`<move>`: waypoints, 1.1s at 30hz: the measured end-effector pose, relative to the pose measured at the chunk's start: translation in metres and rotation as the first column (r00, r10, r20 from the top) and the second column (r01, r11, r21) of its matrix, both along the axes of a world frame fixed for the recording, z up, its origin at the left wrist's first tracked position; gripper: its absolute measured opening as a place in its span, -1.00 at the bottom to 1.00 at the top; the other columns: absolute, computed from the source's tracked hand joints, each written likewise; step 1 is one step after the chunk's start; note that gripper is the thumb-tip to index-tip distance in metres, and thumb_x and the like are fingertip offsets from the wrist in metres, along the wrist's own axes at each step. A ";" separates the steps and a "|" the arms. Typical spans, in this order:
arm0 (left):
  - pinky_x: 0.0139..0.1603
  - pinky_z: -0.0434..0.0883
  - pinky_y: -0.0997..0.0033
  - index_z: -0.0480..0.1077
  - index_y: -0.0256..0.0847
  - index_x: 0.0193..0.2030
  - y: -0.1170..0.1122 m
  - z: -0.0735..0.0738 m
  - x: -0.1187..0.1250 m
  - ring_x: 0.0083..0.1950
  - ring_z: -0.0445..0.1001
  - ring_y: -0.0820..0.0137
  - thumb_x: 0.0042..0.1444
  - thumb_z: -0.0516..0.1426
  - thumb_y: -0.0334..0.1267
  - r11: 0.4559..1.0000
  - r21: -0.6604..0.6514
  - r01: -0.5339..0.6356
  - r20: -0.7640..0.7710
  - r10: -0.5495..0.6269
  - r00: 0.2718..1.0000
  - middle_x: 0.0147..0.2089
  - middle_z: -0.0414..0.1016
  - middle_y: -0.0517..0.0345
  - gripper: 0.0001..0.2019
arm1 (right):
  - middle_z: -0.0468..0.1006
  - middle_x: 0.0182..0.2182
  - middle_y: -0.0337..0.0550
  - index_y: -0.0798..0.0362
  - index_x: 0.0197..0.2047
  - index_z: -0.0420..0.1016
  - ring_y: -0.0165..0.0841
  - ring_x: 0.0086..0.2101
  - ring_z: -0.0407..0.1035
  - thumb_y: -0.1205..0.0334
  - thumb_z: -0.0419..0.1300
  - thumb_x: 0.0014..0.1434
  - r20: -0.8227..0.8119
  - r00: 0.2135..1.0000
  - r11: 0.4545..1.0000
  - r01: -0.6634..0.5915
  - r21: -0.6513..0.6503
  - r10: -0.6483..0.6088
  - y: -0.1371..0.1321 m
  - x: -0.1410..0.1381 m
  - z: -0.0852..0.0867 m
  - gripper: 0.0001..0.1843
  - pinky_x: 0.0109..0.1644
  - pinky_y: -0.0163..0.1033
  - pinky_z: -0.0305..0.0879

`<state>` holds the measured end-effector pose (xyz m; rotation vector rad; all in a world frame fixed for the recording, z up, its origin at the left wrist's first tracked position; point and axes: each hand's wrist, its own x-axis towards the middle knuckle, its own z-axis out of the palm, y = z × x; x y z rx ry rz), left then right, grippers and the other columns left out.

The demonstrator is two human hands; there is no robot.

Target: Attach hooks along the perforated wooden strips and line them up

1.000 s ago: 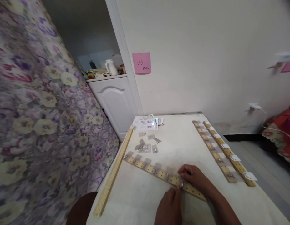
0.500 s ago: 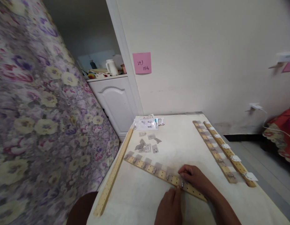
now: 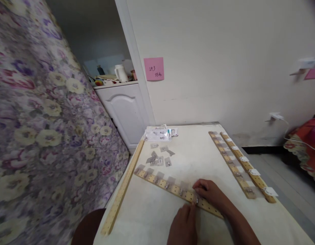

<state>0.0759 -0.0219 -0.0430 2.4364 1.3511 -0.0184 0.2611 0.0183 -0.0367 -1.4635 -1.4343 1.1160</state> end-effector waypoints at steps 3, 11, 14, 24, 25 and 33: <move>0.10 0.31 0.25 0.10 -0.20 0.31 0.000 0.000 -0.001 0.07 0.32 0.23 0.11 -0.11 -0.56 1.000 -0.007 0.005 0.021 -0.005 1.000 0.11 0.37 -0.05 -0.41 | 0.43 -0.53 -0.26 0.11 -0.36 0.49 -0.40 -0.46 0.28 0.29 0.10 0.03 0.036 0.999 1.000 0.000 0.013 0.000 -0.002 -0.001 0.004 -0.85 -0.38 -0.33 0.14; 0.11 0.28 0.27 0.11 -0.18 0.30 0.000 0.006 -0.002 0.08 0.30 0.24 0.13 -0.11 -0.53 1.000 -0.020 0.009 0.048 -0.008 0.999 0.11 0.36 -0.03 -0.43 | 0.40 -0.55 -0.27 0.09 -0.36 0.49 -0.39 -0.47 0.27 0.25 0.11 0.04 0.118 0.993 0.999 0.005 0.037 -0.009 -0.005 0.000 0.010 -0.84 -0.40 -0.32 0.13; 0.10 0.28 0.26 0.11 -0.18 0.30 -0.001 0.011 -0.001 0.08 0.30 0.24 0.14 -0.11 -0.52 0.999 -0.039 0.009 0.045 -0.007 0.999 0.12 0.36 -0.03 -0.44 | 0.39 -0.53 -0.30 0.07 -0.28 0.47 -0.39 -0.46 0.26 0.24 0.15 0.02 0.085 0.996 1.000 -0.017 0.020 0.016 -0.007 0.003 0.008 -0.82 -0.38 -0.32 0.15; 0.09 0.27 0.27 0.15 -0.15 0.28 0.000 0.009 0.000 0.08 0.30 0.24 0.14 -0.12 -0.51 0.999 -0.042 -0.023 0.053 0.025 0.998 0.11 0.36 -0.01 -0.45 | 0.30 -0.52 -0.36 0.05 -0.19 0.42 -0.43 -0.46 0.21 0.37 0.18 -0.11 -0.026 0.997 0.997 -0.074 -0.027 0.073 -0.009 0.006 0.004 -0.67 -0.37 -0.33 0.12; 0.09 0.28 0.28 0.16 -0.16 0.27 0.000 0.008 0.000 0.07 0.31 0.25 0.14 -0.11 -0.52 0.999 -0.040 -0.020 0.053 0.022 0.998 0.11 0.36 -0.01 -0.46 | 0.30 -0.52 -0.36 0.05 -0.19 0.42 -0.43 -0.46 0.21 0.37 0.18 -0.12 -0.021 0.997 0.997 -0.072 -0.028 0.071 -0.009 0.005 0.004 -0.66 -0.37 -0.33 0.12; 0.09 0.30 0.24 0.15 -0.19 0.28 -0.001 0.008 -0.001 0.07 0.31 0.23 0.11 -0.12 -0.56 1.000 -0.005 0.000 0.017 0.000 1.000 0.10 0.37 -0.05 -0.43 | 0.29 -0.54 -0.37 0.06 -0.19 0.42 -0.45 -0.48 0.20 0.40 0.16 -0.12 -0.015 0.998 0.998 -0.067 -0.021 0.066 -0.008 0.004 0.000 -0.66 -0.40 -0.34 0.10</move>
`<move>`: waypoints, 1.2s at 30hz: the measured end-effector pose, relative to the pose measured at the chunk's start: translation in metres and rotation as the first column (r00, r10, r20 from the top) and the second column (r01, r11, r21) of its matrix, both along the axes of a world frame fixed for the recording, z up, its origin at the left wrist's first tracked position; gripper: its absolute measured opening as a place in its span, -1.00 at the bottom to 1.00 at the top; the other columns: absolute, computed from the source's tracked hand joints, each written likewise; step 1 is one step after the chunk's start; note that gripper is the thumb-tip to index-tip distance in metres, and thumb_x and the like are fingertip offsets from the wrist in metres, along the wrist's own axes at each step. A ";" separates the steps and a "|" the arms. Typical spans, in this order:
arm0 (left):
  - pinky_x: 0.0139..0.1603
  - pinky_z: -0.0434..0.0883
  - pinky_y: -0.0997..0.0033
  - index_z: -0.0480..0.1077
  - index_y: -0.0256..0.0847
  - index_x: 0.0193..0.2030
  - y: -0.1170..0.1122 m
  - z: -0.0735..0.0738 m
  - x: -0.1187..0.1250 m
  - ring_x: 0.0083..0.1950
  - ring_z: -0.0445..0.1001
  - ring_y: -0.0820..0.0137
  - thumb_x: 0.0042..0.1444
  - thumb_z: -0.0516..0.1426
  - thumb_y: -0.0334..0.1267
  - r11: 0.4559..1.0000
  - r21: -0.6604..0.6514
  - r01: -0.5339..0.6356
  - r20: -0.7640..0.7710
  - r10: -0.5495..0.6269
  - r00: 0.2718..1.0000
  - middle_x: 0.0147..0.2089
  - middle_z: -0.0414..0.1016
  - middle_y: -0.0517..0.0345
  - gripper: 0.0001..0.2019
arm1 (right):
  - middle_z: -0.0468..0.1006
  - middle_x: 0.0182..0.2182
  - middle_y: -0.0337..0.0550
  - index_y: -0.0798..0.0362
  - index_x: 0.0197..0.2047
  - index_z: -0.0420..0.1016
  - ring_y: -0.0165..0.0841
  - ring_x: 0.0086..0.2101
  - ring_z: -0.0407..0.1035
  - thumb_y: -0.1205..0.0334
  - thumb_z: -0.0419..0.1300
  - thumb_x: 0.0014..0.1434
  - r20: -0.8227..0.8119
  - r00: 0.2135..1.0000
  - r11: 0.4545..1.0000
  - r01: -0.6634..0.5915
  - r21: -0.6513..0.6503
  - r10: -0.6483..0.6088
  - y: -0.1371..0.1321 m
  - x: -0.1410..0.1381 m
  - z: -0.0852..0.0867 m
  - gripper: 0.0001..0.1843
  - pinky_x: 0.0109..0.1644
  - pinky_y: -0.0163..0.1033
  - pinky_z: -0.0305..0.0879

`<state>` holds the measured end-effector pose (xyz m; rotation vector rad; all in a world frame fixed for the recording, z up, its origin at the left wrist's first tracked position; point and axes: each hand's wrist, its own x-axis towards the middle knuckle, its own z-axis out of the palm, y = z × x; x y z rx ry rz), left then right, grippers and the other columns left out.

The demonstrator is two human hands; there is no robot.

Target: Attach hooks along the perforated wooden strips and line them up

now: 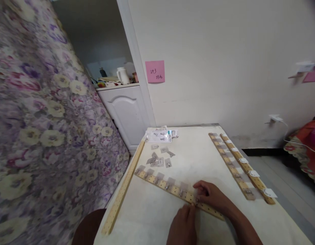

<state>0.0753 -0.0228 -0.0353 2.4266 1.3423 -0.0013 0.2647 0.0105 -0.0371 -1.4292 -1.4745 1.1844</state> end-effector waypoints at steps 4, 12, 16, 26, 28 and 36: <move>0.10 0.30 0.25 0.13 -0.22 0.28 0.001 0.005 0.000 0.08 0.31 0.22 0.09 -0.08 -0.55 1.000 -0.023 0.007 -0.003 -0.007 1.000 0.12 0.35 -0.07 -0.43 | 0.30 -0.54 -0.37 0.06 -0.20 0.42 -0.45 -0.48 0.20 0.41 0.15 -0.13 0.023 1.000 1.000 0.009 0.015 -0.009 0.001 -0.001 -0.002 -0.66 -0.40 -0.34 0.11; 0.08 0.31 0.23 0.14 -0.19 0.28 0.001 0.004 0.002 0.07 0.32 0.22 0.08 -0.10 -0.56 1.000 -0.021 0.000 -0.008 0.000 1.000 0.11 0.36 -0.04 -0.41 | 0.31 -0.55 -0.37 0.06 -0.21 0.44 -0.44 -0.48 0.20 0.40 0.17 -0.14 0.068 0.997 0.999 0.037 0.023 -0.038 0.001 -0.002 -0.001 -0.66 -0.40 -0.34 0.11; 0.09 0.31 0.22 0.10 -0.21 0.30 0.001 0.004 0.001 0.07 0.31 0.21 0.09 -0.11 -0.55 1.000 -0.022 0.007 0.003 -0.007 1.000 0.11 0.36 -0.06 -0.40 | 0.25 -0.56 -0.40 0.06 -0.23 0.42 -0.46 -0.50 0.17 0.41 0.16 -0.16 0.028 0.999 0.999 0.039 0.012 -0.040 0.001 -0.004 -0.001 -0.67 -0.42 -0.35 0.08; 0.10 0.30 0.25 0.08 -0.15 0.32 0.001 0.005 -0.001 0.07 0.30 0.23 0.11 -0.10 -0.54 0.999 -0.036 0.017 0.033 -0.016 0.999 0.09 0.36 -0.03 -0.40 | 0.30 -0.56 -0.38 0.05 -0.24 0.43 -0.44 -0.49 0.21 0.41 0.17 -0.16 0.005 0.999 0.999 0.039 -0.018 -0.039 0.002 -0.003 -0.001 -0.68 -0.41 -0.35 0.10; 0.10 0.30 0.23 0.07 -0.17 0.32 0.000 0.003 -0.001 0.07 0.30 0.22 0.10 -0.09 -0.55 0.999 -0.032 0.025 0.021 -0.025 0.999 0.10 0.35 -0.06 -0.39 | 0.32 -0.55 -0.37 0.05 -0.23 0.43 -0.43 -0.48 0.22 0.41 0.17 -0.16 0.023 0.999 0.999 0.042 -0.005 -0.041 0.002 -0.002 -0.001 -0.67 -0.40 -0.34 0.11; 0.10 0.30 0.22 0.09 -0.19 0.31 0.001 0.000 0.000 0.07 0.30 0.22 0.08 -0.08 -0.56 1.000 -0.012 0.028 0.013 -0.028 1.000 0.11 0.35 -0.06 -0.38 | 0.37 -0.48 -0.31 0.09 -0.12 0.45 -0.40 -0.42 0.24 0.37 0.19 -0.14 0.053 0.999 1.000 0.001 -0.012 0.000 -0.004 0.002 0.007 -0.58 -0.34 -0.31 0.15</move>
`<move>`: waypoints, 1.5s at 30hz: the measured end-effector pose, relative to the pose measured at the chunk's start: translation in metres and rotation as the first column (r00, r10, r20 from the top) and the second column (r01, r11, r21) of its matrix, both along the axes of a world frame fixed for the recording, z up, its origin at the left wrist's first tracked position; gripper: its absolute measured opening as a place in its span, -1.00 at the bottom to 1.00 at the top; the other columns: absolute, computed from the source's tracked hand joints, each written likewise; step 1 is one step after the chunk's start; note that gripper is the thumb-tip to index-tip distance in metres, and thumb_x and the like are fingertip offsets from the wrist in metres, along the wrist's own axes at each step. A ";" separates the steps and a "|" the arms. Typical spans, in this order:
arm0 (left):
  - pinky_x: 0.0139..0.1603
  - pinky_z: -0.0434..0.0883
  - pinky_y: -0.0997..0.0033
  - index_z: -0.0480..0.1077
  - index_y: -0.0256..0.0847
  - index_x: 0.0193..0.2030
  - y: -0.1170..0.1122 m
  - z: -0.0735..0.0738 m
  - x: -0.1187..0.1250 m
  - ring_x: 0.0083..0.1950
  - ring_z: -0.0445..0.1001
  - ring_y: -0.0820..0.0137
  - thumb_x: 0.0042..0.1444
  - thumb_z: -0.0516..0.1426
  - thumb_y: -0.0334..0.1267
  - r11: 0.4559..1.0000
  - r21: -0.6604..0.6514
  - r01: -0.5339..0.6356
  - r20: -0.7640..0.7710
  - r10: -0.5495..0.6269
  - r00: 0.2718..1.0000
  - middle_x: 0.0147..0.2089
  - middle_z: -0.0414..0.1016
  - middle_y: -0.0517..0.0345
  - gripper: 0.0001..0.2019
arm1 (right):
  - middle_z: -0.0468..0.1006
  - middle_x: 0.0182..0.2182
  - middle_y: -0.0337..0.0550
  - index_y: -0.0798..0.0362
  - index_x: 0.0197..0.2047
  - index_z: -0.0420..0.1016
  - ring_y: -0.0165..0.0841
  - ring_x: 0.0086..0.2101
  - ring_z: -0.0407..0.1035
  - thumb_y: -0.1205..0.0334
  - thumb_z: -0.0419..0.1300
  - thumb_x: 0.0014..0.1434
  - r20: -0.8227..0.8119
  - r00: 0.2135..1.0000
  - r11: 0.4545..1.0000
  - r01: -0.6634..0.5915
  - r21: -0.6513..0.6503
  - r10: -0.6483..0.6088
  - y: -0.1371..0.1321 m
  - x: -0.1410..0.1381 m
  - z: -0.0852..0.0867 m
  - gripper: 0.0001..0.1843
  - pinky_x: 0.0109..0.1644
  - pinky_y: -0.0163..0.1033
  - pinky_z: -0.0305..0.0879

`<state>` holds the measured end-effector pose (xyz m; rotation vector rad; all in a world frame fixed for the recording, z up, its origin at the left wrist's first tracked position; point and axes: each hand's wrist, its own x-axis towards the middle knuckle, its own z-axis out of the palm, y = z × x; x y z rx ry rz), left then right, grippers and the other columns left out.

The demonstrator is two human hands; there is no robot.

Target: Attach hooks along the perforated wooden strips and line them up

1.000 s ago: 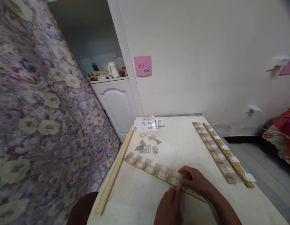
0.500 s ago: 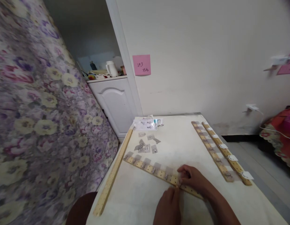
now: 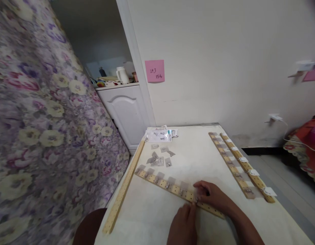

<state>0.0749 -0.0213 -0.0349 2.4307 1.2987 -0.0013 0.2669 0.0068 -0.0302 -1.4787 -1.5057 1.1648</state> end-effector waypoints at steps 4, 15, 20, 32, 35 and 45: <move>0.06 0.32 0.23 0.13 -0.17 0.29 -0.001 0.002 0.000 0.04 0.32 0.22 0.08 -0.10 -0.54 1.000 -0.006 -0.016 0.030 0.016 0.999 0.07 0.37 -0.04 -0.40 | 0.39 -0.44 -0.30 0.08 0.01 0.41 -0.40 -0.43 0.24 0.38 0.22 -0.17 0.009 1.000 0.999 -0.001 -0.033 0.002 -0.004 0.002 0.005 -0.43 -0.35 -0.31 0.16; 0.10 0.30 0.23 0.14 -0.17 0.28 -0.001 0.009 0.000 0.08 0.31 0.19 0.09 -0.08 -0.52 0.998 -0.053 -0.021 0.035 0.023 0.999 0.12 0.35 -0.05 -0.42 | 0.40 -0.41 -0.26 0.13 -0.01 0.42 -0.40 -0.42 0.24 0.41 0.20 -0.22 0.018 1.000 0.998 0.003 -0.066 -0.002 -0.002 -0.003 -0.001 -0.41 -0.34 -0.31 0.17; 0.11 0.30 0.21 0.15 -0.22 0.28 0.000 0.016 0.001 0.11 0.31 0.16 0.10 -0.10 -0.52 0.995 -0.085 -0.045 0.020 0.047 0.999 0.13 0.35 -0.08 -0.43 | 0.41 -0.41 -0.25 0.15 0.00 0.42 -0.40 -0.43 0.25 0.42 0.18 -0.22 0.045 0.999 0.999 0.010 -0.043 -0.008 -0.002 -0.002 -0.006 -0.40 -0.36 -0.31 0.16; 0.10 0.32 0.16 0.13 -0.22 0.30 -0.001 0.015 0.000 0.09 0.33 0.13 0.07 -0.11 -0.53 0.994 -0.087 -0.060 0.062 0.066 0.996 0.10 0.37 -0.12 -0.40 | 0.42 -0.43 -0.25 0.08 -0.10 0.45 -0.36 -0.38 0.32 0.24 0.13 0.03 -0.028 0.999 0.999 0.026 0.031 -0.025 -0.001 0.002 -0.005 -0.67 -0.29 -0.28 0.20; 0.06 0.34 0.10 0.14 -0.29 0.29 0.002 0.012 0.001 0.07 0.34 0.08 0.04 -0.10 -0.53 0.996 -0.082 -0.047 0.053 0.052 0.997 0.09 0.38 -0.20 -0.39 | 0.40 -0.45 -0.26 0.09 -0.13 0.44 -0.36 -0.40 0.31 0.20 0.12 0.06 -0.027 0.999 0.998 0.046 0.033 -0.045 0.001 0.000 -0.006 -0.71 -0.32 -0.29 0.18; -0.12 0.42 0.38 0.32 -0.11 0.07 0.011 -0.013 -0.021 -0.11 0.44 0.30 0.02 -0.02 -0.47 0.996 0.094 0.002 0.394 -0.039 0.918 -0.05 0.44 -0.01 -0.55 | 0.25 -0.62 -0.39 0.09 -0.20 0.40 -0.44 -0.58 0.20 0.09 0.12 0.06 -0.108 0.979 0.985 0.174 -0.017 -0.175 0.008 0.004 -0.009 -0.71 -0.48 -0.31 0.08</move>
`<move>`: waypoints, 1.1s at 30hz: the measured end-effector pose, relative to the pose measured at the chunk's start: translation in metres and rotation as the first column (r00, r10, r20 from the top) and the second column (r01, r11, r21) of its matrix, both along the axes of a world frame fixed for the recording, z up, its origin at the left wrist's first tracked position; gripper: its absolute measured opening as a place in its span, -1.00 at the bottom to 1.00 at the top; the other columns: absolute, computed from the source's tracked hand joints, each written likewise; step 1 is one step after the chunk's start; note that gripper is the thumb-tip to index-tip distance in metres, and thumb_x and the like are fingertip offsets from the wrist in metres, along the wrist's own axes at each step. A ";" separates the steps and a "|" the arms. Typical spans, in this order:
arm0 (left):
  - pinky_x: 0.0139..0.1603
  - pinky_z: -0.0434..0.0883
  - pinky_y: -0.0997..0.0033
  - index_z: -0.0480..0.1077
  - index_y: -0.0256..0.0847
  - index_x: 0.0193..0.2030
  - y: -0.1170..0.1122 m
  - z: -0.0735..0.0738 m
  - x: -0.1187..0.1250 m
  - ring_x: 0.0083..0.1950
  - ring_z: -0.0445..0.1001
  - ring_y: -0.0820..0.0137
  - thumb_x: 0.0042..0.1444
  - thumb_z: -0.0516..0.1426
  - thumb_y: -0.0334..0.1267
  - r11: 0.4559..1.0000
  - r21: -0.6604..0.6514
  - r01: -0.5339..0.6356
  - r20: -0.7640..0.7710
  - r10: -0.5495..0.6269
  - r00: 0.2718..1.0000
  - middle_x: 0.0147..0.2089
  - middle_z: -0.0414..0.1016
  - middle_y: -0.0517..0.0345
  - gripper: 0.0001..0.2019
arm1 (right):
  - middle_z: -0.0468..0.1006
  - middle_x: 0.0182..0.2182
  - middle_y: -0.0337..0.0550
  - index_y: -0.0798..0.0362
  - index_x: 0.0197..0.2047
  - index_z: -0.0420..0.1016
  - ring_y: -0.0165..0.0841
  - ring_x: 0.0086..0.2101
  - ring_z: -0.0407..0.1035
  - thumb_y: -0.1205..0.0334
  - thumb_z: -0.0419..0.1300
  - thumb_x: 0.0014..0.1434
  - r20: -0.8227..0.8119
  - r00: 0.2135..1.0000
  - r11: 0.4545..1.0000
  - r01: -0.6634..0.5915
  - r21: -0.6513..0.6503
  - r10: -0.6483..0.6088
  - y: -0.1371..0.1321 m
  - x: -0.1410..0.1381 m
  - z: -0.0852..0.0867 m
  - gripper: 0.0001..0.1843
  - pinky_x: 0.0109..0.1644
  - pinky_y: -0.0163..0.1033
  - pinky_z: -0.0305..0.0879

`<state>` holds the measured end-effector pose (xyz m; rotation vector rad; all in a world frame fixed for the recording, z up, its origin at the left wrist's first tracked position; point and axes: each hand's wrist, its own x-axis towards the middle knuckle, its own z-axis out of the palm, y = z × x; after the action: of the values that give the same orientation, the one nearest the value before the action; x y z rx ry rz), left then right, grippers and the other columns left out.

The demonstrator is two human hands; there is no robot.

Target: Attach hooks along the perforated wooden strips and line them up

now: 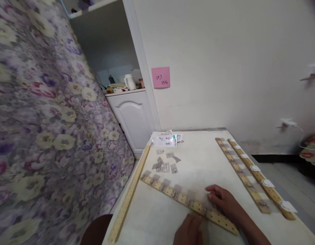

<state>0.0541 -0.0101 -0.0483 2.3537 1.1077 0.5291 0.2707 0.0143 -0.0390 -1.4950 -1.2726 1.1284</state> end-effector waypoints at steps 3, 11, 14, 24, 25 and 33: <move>-0.04 0.37 0.37 0.29 -0.12 -0.03 0.025 0.035 -0.012 -0.06 0.39 0.34 0.16 -0.07 -0.37 0.994 0.108 -0.006 0.152 -0.011 0.988 -0.10 0.42 0.05 -0.73 | 0.28 -0.61 -0.38 0.08 -0.20 0.39 -0.44 -0.59 0.23 0.07 0.14 0.04 -0.080 0.995 0.998 0.066 0.000 -0.066 0.004 0.002 -0.006 -0.70 -0.51 -0.32 0.08; -0.05 0.30 0.41 0.33 -0.16 -0.17 0.143 0.092 -0.010 -0.06 0.36 0.38 0.11 -0.05 -0.48 0.973 0.205 -0.103 -0.275 0.159 0.948 -0.11 0.37 0.11 -0.77 | 0.40 -0.57 -0.30 0.09 -0.22 0.40 -0.48 -0.62 0.22 0.02 0.17 0.00 -0.161 0.974 0.987 0.159 -0.012 -0.159 0.013 0.006 -0.013 -0.66 -0.56 -0.34 0.04; -0.12 0.32 0.38 0.36 -0.21 -0.26 0.166 0.081 0.001 -0.16 0.39 0.39 0.18 -0.03 -0.41 0.978 0.185 -0.093 -0.384 0.159 0.910 -0.21 0.41 0.10 -0.84 | 0.38 -0.58 -0.32 0.08 -0.24 0.41 -0.47 -0.61 0.23 0.03 0.18 0.00 -0.167 0.972 0.986 0.165 -0.007 -0.164 0.013 0.005 -0.013 -0.68 -0.54 -0.34 0.05; -0.12 0.38 0.24 0.39 -0.27 -0.20 0.175 0.083 0.010 -0.18 0.45 0.38 0.23 0.05 -0.19 0.984 0.164 -0.072 -0.475 0.143 0.868 -0.19 0.47 0.14 -0.80 | 0.33 -0.63 -0.36 0.06 -0.30 0.40 -0.47 -0.63 0.23 0.02 0.20 -0.02 -0.215 0.968 0.992 0.129 0.001 -0.126 0.016 0.006 -0.014 -0.71 -0.56 -0.34 0.06; -0.14 0.36 0.28 0.40 -0.27 -0.22 0.173 0.087 0.010 -0.20 0.44 0.38 0.24 0.02 -0.22 0.983 0.168 -0.079 -0.450 0.148 0.881 -0.22 0.47 0.14 -0.81 | 0.33 -0.62 -0.36 0.05 -0.30 0.40 -0.47 -0.63 0.23 0.02 0.20 -0.02 -0.227 0.965 0.991 0.136 -0.006 -0.133 0.016 0.006 -0.014 -0.70 -0.57 -0.35 0.05; -0.17 0.28 0.49 0.44 -0.19 -0.33 0.130 0.119 0.020 -0.21 0.43 0.41 0.15 -0.01 -0.39 0.981 0.187 -0.053 -0.118 0.076 0.990 -0.26 0.50 0.16 -0.80 | 0.46 -0.57 -0.27 0.07 -0.37 0.38 -0.52 -0.66 0.16 -0.06 0.18 -0.03 -0.224 0.952 0.972 0.227 0.064 -0.208 0.012 0.007 0.007 -0.66 -0.60 -0.37 -0.02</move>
<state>0.0744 0.1197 0.0706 2.5472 1.2425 0.5338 0.2775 0.0264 -0.0323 -1.3676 -0.9713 1.0426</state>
